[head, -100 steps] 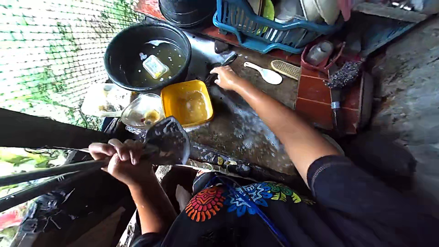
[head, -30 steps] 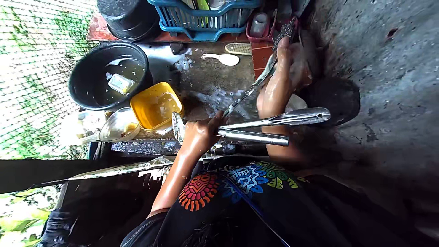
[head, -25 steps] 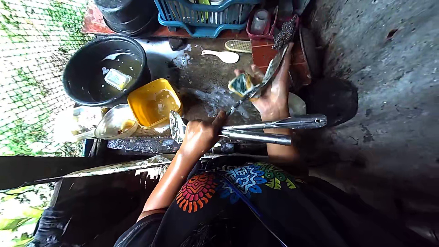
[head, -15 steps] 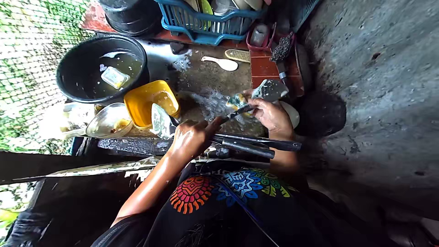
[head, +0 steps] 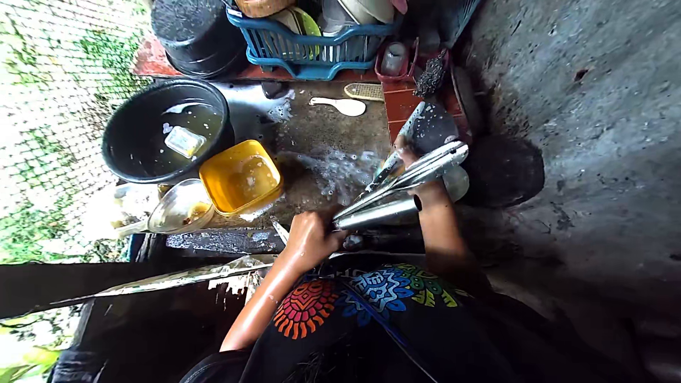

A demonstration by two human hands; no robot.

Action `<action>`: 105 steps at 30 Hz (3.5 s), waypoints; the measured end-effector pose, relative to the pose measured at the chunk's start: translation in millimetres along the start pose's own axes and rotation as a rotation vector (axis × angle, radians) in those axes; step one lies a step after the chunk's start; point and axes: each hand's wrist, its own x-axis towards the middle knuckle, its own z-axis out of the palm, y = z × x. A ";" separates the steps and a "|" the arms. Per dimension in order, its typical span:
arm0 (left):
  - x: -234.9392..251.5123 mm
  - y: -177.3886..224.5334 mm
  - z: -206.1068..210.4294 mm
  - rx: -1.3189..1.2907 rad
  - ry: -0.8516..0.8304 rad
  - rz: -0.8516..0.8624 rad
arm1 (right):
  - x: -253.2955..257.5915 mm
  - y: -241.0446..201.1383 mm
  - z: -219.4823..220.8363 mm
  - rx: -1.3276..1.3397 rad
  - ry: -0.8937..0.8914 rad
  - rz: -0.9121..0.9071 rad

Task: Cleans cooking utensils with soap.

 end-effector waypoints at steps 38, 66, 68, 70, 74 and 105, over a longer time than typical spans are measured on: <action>4.5 -4.1 -23.2 -0.796 0.279 -0.151 | 24.2 -11.5 -50.2 0.189 -0.084 -0.252; 39.7 -56.4 12.9 -1.085 0.809 0.287 | 2.9 55.9 88.8 0.075 -0.576 0.590; 32.6 -64.6 6.6 -1.027 0.850 0.326 | 20.1 36.3 85.5 -0.280 -0.663 0.369; 23.1 -67.8 -2.7 -0.978 0.880 0.303 | 56.3 23.3 84.7 -0.531 -0.618 0.149; 11.4 -67.3 -14.2 -0.987 0.952 0.259 | 175.9 48.7 102.2 -0.616 -0.421 -0.009; 25.5 -43.0 -1.4 -0.915 1.063 -0.197 | 174.3 24.6 146.3 -0.550 -0.473 -0.664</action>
